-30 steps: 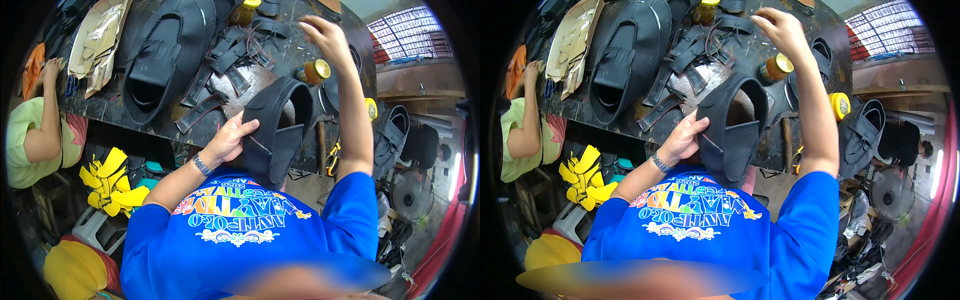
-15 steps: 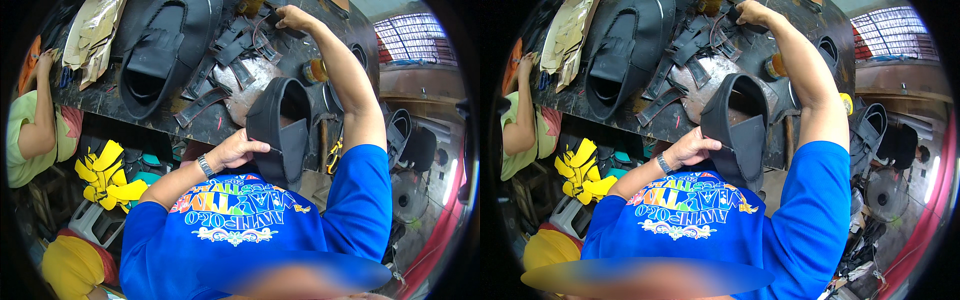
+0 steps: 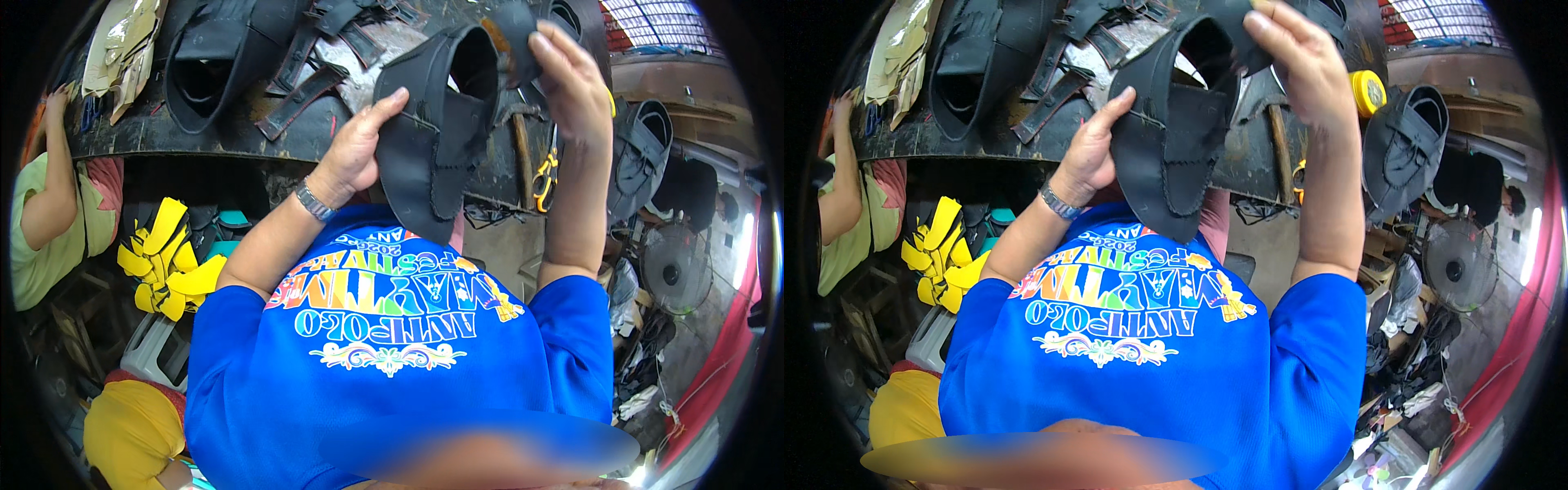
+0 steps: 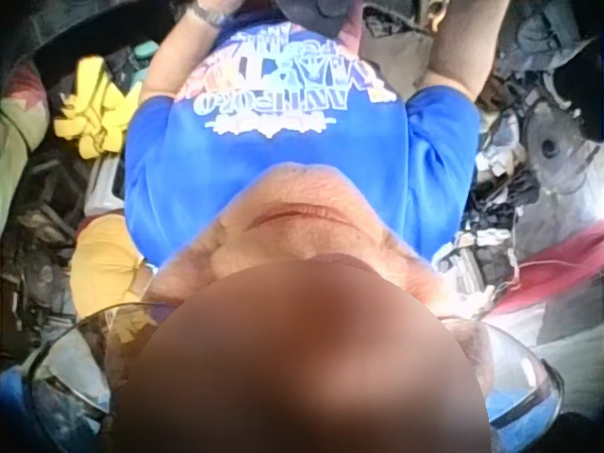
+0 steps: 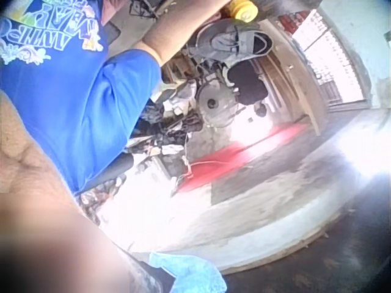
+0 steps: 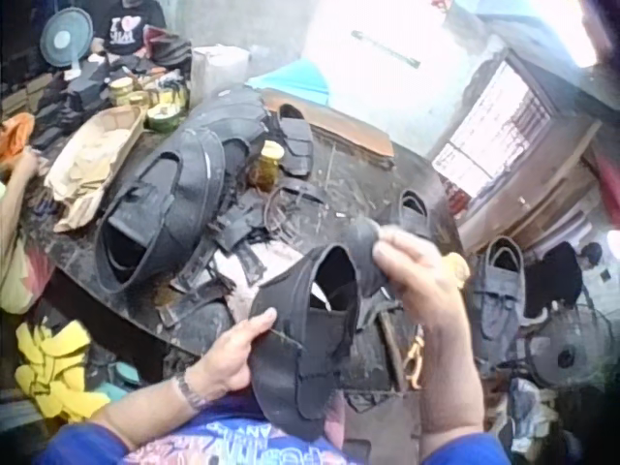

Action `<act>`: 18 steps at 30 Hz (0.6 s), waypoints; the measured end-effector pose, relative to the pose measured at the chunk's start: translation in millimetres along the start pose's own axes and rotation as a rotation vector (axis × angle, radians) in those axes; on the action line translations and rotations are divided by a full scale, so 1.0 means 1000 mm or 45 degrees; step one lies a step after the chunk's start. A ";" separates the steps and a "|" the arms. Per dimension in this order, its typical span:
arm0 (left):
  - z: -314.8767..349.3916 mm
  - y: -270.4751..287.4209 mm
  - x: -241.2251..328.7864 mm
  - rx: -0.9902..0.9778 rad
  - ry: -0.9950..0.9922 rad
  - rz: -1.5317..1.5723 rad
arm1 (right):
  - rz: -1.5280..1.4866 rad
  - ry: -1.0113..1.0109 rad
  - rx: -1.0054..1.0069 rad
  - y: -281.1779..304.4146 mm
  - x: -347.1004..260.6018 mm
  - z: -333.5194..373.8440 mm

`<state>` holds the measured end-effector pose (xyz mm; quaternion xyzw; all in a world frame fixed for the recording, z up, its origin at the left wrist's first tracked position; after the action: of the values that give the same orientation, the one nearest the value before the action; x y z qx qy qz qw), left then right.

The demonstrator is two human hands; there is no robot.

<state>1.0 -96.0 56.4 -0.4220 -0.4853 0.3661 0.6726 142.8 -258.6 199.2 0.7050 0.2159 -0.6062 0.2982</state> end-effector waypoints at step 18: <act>0.028 -0.043 -0.016 -0.086 -0.102 -0.159 | 0.244 0.031 0.158 -0.068 -0.016 0.122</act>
<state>-26.7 -121.2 95.6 -0.3982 -0.5493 0.3236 0.6595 6.3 -291.3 193.7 0.7466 0.1133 -0.5787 0.3080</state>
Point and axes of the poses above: each hand's wrist, its own z-axis away from the middle knuckle, its own y-axis out of the back of the hand, x = y × z, the point moved 4 cm from there along -z, towards the middle knuckle, and after that the axes turned 1 degree about z, right-handed, at the moved point
